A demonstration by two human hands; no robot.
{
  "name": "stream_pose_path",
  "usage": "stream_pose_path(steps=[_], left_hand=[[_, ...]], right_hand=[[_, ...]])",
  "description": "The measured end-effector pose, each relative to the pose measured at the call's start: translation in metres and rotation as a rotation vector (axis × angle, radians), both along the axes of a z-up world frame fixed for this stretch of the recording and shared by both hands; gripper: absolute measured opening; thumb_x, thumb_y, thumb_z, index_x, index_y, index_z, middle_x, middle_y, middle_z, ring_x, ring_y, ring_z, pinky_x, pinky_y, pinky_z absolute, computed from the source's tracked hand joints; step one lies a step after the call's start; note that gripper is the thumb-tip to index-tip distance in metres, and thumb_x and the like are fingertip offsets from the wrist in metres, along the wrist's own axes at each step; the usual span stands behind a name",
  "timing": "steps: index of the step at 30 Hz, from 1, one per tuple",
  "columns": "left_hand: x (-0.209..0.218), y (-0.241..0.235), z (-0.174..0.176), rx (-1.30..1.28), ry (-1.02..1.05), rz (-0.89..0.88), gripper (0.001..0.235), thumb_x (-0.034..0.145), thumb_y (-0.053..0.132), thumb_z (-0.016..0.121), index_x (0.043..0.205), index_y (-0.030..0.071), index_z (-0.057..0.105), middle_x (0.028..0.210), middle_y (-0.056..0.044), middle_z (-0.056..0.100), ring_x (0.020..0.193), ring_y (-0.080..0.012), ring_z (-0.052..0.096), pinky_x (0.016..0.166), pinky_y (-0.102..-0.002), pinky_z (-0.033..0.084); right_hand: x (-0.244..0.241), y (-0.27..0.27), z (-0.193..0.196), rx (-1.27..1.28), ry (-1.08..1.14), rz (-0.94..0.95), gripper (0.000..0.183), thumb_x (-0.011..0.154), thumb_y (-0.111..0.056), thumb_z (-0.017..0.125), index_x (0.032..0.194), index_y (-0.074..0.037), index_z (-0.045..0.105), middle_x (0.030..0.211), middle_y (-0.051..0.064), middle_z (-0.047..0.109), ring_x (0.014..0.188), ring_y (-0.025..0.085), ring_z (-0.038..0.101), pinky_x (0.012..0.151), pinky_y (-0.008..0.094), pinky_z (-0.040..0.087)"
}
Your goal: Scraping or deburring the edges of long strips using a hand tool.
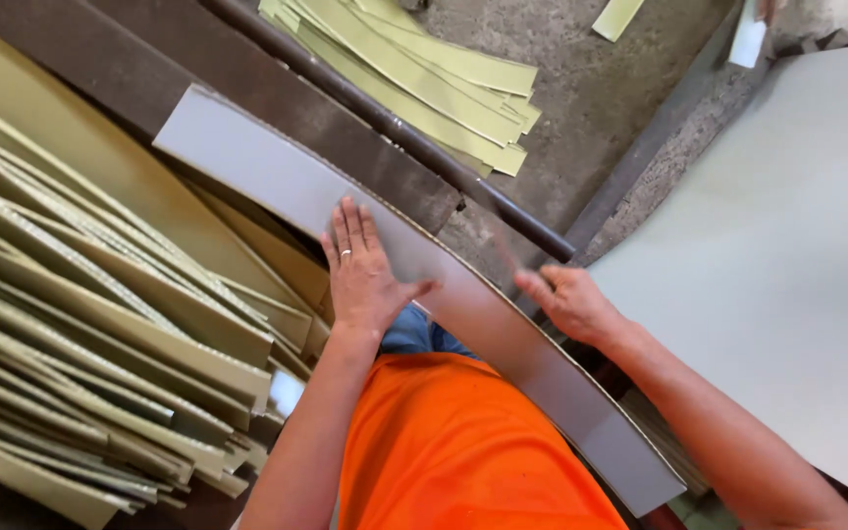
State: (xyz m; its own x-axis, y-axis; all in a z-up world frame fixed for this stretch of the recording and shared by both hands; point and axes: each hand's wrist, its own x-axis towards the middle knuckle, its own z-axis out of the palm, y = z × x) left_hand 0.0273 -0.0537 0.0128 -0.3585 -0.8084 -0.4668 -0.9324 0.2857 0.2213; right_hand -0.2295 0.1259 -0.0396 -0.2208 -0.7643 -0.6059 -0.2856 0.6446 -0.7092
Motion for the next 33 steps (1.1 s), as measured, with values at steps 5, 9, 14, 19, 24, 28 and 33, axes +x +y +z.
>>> stream_pose_path(steps=[5,9,14,19,24,28,33], left_hand=[[0.013,-0.010,-0.010,-0.089,-0.003,-0.013,0.144,0.055,0.069,0.087,0.157,-0.005,0.018,0.169,-0.022,0.013,0.158,-0.0350,0.010,0.127,-0.051,0.010],[0.017,-0.062,0.009,-0.060,-0.030,0.080,0.149,0.055,0.074,0.086,0.159,-0.006,0.015,0.169,-0.024,0.010,0.158,-0.0365,0.007,0.129,-0.049,0.009],[0.026,-0.072,0.000,-0.024,-0.043,0.114,0.160,0.046,0.077,0.088,0.158,-0.006,0.010,0.169,-0.020,0.004,0.157,-0.0356,0.003,0.127,-0.049,0.007],[0.025,-0.072,-0.002,-0.028,-0.054,0.086,0.159,0.048,0.077,0.088,0.158,-0.006,0.009,0.169,-0.023,0.003,0.157,-0.0385,0.002,0.127,-0.051,0.007],[0.025,-0.074,0.004,-0.002,-0.086,0.080,0.160,0.047,0.076,0.088,0.158,-0.007,0.008,0.169,-0.022,0.003,0.157,-0.0378,0.002,0.127,-0.051,0.008],[0.024,-0.074,-0.001,-0.013,-0.060,0.110,0.161,0.046,0.078,0.087,0.158,-0.008,0.008,0.169,-0.022,0.003,0.157,-0.0379,0.002,0.127,-0.051,0.009],[0.025,-0.075,0.004,-0.001,-0.066,0.074,0.161,0.048,0.078,0.087,0.157,-0.009,0.007,0.168,-0.025,0.002,0.157,-0.0389,0.000,0.126,-0.053,0.007]], right_hand=[[-0.007,-0.010,0.021,0.132,0.185,0.479,0.060,0.096,-0.056,0.064,0.074,0.000,0.059,0.061,0.010,0.049,0.055,0.023,0.045,0.055,0.040,0.042],[-0.019,-0.020,0.039,0.144,0.155,0.260,0.058,0.095,-0.053,0.065,0.079,0.001,0.056,0.060,0.012,0.049,0.059,0.019,0.045,0.051,0.044,0.042],[-0.027,-0.030,0.035,0.060,-0.013,0.002,0.049,0.100,-0.050,0.060,0.090,-0.002,0.058,0.063,0.005,0.049,0.058,0.019,0.043,0.050,0.040,0.037],[-0.017,-0.015,-0.010,-0.037,-0.204,-0.214,0.052,0.111,-0.045,0.052,0.085,-0.001,0.048,0.064,0.001,0.045,0.055,0.015,0.038,0.048,0.036,0.030],[-0.018,-0.043,-0.003,0.063,0.176,0.369,0.050,0.100,-0.046,0.064,0.077,-0.002,0.056,0.058,0.010,0.043,0.056,0.013,0.037,0.045,0.031,0.038],[-0.013,-0.055,-0.031,0.112,-0.311,-0.170,0.055,0.108,-0.049,0.056,0.082,-0.001,0.048,0.059,0.006,0.041,0.050,0.017,0.034,0.044,0.038,0.028],[-0.014,-0.064,-0.047,-0.136,0.240,0.517,0.058,0.103,-0.050,0.066,0.073,-0.002,0.054,0.057,0.006,0.041,0.056,0.016,0.030,0.045,0.026,0.035]])
